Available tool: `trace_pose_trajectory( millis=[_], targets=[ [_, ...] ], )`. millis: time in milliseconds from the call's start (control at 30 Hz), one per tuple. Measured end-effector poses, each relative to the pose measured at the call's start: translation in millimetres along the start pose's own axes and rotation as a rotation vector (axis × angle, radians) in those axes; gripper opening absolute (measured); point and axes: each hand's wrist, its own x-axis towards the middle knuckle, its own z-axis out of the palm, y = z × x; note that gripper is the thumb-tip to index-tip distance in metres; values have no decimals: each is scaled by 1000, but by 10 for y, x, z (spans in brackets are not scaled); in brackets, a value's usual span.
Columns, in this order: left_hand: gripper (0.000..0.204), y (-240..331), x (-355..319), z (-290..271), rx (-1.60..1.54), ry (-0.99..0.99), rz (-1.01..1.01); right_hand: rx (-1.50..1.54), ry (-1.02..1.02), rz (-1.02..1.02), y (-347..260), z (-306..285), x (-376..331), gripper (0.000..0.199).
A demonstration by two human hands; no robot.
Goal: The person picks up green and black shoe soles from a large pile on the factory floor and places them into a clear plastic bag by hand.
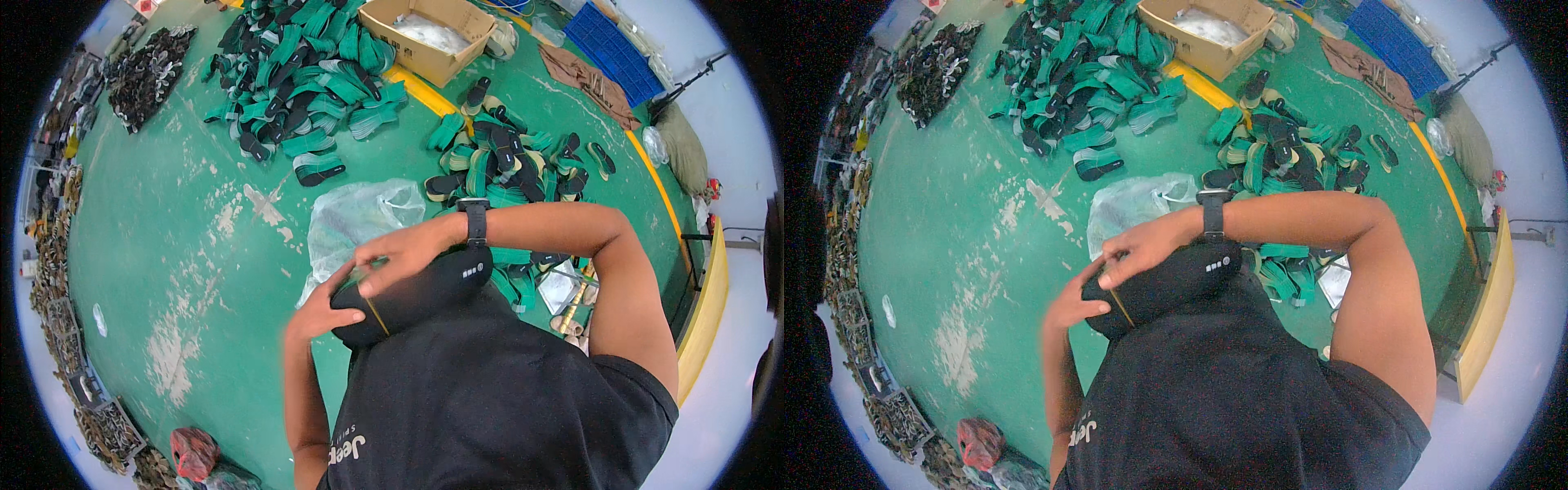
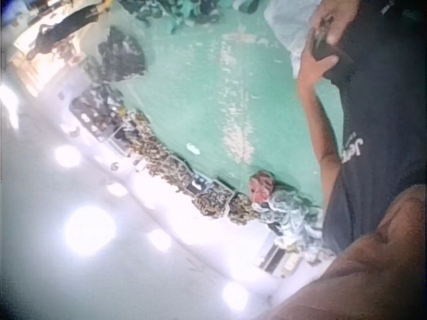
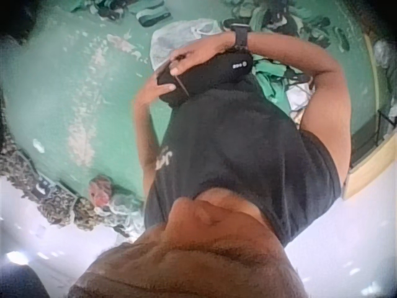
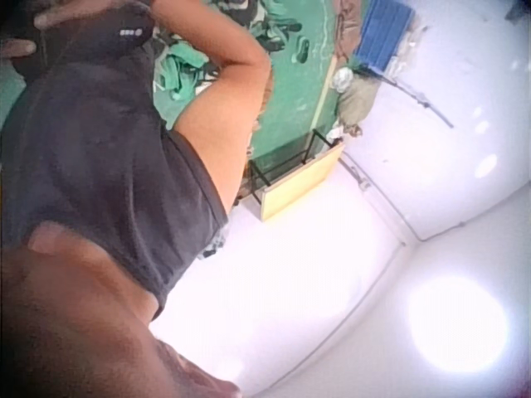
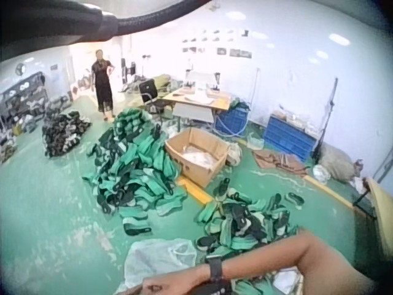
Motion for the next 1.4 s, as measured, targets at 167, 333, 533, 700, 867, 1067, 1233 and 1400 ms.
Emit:
trace_pose_trajectory(
  millis=[167,333,533,700,867,1067,1233,1400],
  targets=[
    [99,-76,54,57,-35,43,5,161,212,-22,36,15,66,50],
    [99,-18,-66,45,-33,57,110,159,299,13,-129,-186,-232,45],
    [91,159,7,154,-3,135,110,-239,-231,242,207,-165,-130,101],
    [102,-399,-121,-71,-339,269,301,-98,-163,231,123,-208,-134,102],
    [108,-37,24,271,-424,496,376,45,-43,301,52,-150,-151,113],
    [104,-167,-24,188,-247,347,462,81,116,288,80,228,-325,110],
    [92,-408,184,386,-354,187,364,193,126,368,363,519,-863,115],
    [101,-249,576,904,-608,-42,302,418,362,518,420,952,-1184,119]
  ],
)
